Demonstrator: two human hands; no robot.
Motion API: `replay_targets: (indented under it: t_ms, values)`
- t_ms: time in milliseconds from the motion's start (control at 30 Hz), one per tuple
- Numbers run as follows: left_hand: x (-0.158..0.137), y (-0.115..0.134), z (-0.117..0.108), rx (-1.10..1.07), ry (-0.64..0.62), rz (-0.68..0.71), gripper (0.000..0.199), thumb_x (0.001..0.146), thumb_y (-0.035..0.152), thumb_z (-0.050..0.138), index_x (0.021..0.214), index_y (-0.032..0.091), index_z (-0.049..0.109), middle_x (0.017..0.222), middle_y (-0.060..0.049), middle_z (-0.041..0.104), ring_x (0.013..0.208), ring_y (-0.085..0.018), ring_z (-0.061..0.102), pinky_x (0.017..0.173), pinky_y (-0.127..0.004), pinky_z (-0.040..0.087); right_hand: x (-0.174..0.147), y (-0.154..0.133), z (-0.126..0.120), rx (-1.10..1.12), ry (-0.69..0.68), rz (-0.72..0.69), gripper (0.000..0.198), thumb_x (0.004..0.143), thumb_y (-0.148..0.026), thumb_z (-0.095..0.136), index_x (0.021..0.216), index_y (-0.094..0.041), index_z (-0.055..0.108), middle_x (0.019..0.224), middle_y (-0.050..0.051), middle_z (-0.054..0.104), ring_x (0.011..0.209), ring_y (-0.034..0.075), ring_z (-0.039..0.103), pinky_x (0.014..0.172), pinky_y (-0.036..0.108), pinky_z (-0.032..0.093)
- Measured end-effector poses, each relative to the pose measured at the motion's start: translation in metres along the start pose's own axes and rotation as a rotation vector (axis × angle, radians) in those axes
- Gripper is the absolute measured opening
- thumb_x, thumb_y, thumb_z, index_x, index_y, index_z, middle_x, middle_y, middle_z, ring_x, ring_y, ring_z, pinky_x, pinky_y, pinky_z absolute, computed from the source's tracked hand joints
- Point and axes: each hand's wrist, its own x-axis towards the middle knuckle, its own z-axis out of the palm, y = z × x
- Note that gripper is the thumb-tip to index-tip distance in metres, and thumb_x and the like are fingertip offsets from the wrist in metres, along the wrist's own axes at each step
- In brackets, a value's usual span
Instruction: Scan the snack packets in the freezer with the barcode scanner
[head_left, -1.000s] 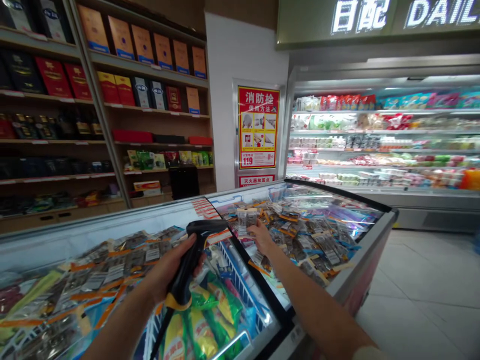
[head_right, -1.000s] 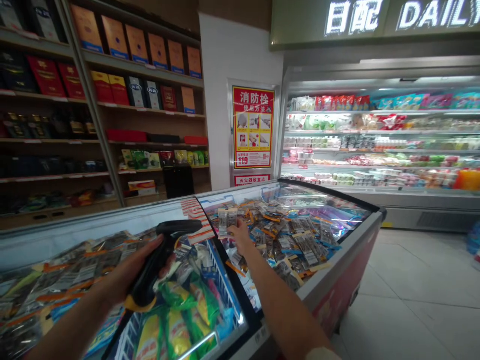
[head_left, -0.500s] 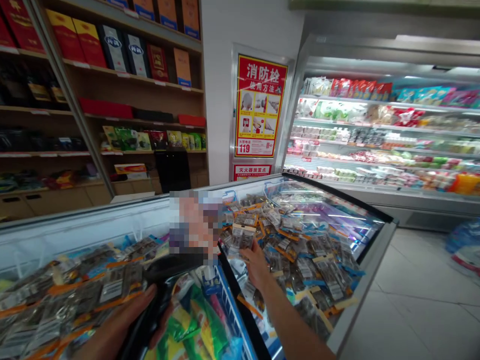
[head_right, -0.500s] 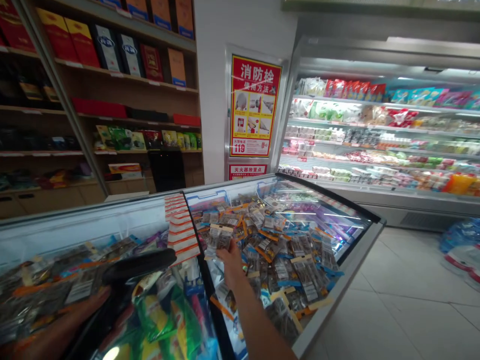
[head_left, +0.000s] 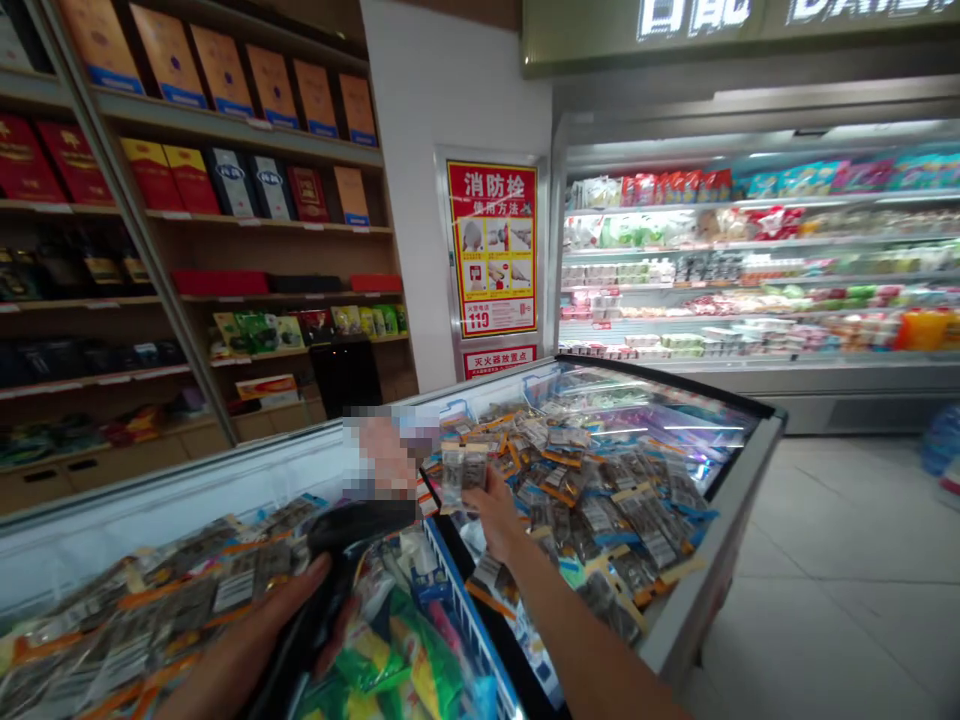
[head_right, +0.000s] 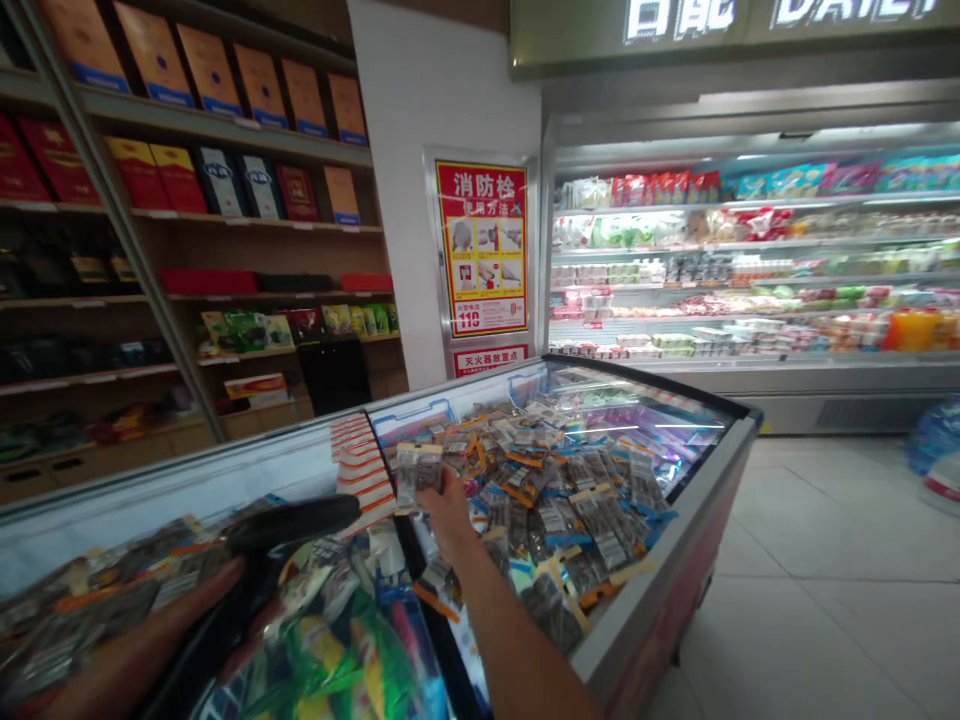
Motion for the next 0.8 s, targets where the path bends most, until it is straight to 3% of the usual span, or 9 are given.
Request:
replay_targets:
  t_ms: [167,300,567,800]
  values:
    - [-0.018,0.024,-0.012,0.025,-0.163,0.1,0.023,0.066,0.036,0.062,0.07,0.013,0.06,0.055,-0.004,0.06,0.044,-0.012,0.054,0.039,-0.02,0.045,-0.016,-0.015,0.013,-0.058,0.026,-0.111,0.031,0.054,-0.012,0.053,0.083,-0.018,0.056,0.077,-0.001,0.064,0.071,0.015,0.056,0.07,0.028,0.043]
    - [-0.02,0.03,-0.02,-0.025,-0.267,0.108,0.02,0.071,0.032,0.057,0.075,0.013,0.059,0.056,-0.003,0.059,0.04,-0.01,0.05,0.038,-0.019,0.043,-0.035,-0.007,0.02,-0.076,0.07,-0.073,0.029,0.053,-0.013,0.052,0.082,-0.018,0.054,0.074,0.0,0.064,0.067,0.016,0.057,0.064,0.029,0.044]
    - [-0.019,0.02,-0.014,0.021,-0.331,0.149,0.027,0.07,0.039,0.058,0.071,0.012,0.059,0.051,-0.002,0.058,0.038,-0.008,0.05,0.038,-0.016,0.04,-0.038,0.004,0.017,-0.036,0.081,-0.081,0.031,0.054,-0.014,0.053,0.084,-0.019,0.053,0.07,-0.002,0.062,0.061,0.014,0.056,0.061,0.029,0.044]
    - [-0.011,0.019,-0.016,0.089,-0.257,0.094,0.021,0.071,0.034,0.058,0.074,0.013,0.059,0.053,-0.003,0.059,0.039,-0.01,0.051,0.036,-0.018,0.04,-0.043,-0.004,0.018,-0.04,0.031,-0.064,0.033,0.054,-0.014,0.054,0.087,-0.019,0.054,0.074,-0.001,0.063,0.064,0.014,0.057,0.063,0.029,0.044]
